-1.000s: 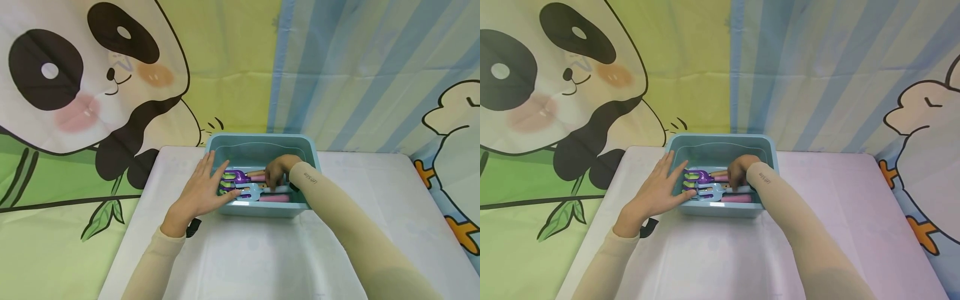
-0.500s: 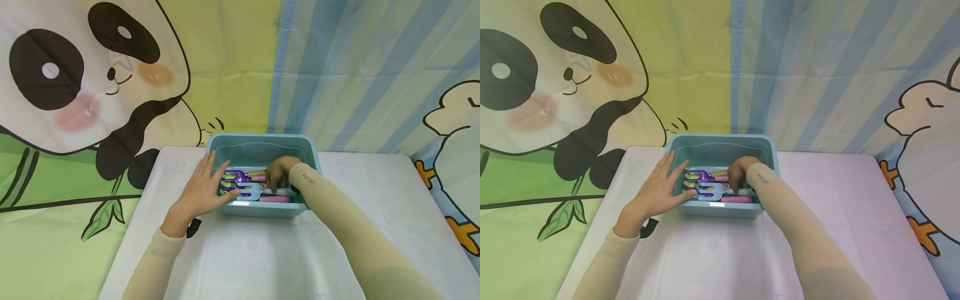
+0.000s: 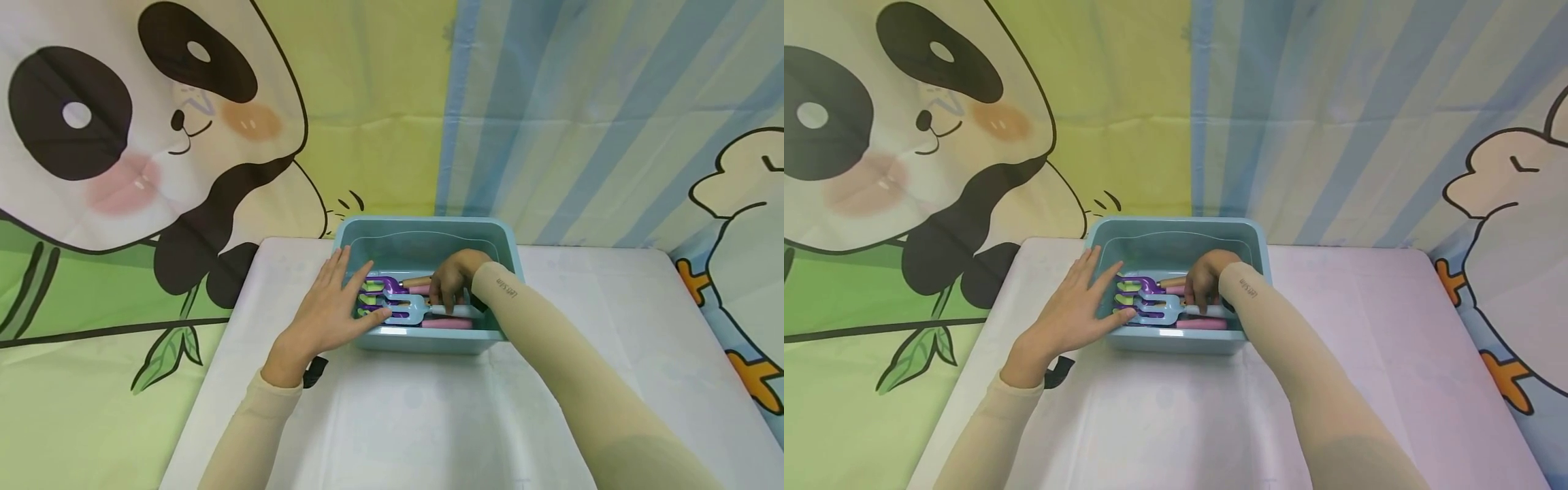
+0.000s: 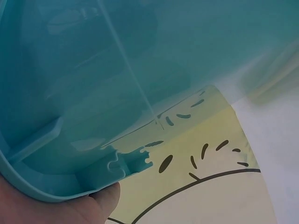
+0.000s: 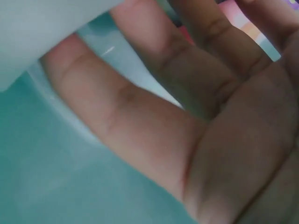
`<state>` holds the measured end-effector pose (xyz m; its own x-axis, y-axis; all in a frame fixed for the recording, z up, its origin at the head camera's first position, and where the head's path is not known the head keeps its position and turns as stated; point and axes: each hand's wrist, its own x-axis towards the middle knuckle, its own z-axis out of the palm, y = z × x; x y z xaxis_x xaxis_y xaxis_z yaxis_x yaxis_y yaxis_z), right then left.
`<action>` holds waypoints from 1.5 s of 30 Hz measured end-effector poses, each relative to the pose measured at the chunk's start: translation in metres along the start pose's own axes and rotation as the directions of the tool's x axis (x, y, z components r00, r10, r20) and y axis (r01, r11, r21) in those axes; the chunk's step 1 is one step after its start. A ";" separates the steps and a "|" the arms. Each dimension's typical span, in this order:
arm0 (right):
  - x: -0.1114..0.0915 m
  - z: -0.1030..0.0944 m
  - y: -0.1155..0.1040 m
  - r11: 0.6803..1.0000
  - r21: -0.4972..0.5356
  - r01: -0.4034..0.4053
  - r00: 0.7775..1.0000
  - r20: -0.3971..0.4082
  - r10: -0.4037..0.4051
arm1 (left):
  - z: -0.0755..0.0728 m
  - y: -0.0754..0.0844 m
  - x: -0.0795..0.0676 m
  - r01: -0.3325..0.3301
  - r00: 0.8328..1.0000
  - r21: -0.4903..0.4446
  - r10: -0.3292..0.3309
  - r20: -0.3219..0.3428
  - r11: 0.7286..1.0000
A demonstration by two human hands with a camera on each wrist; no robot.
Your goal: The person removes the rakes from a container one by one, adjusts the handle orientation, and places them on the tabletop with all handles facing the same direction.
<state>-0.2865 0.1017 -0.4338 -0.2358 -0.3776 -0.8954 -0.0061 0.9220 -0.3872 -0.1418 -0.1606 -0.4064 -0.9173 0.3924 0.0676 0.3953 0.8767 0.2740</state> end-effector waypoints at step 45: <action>-0.129 -0.019 0.003 0.951 0.037 0.308 0.937 -0.184 -0.297 | 0.000 -0.001 0.001 -0.003 1.000 0.012 0.003 -0.010 1.000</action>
<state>-0.2742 0.1546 -0.3153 -0.3978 -0.6115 -0.6840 -0.0426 0.7570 -0.6520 -0.1428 -0.1610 -0.4063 -0.9164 0.3927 0.0782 0.3989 0.8788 0.2618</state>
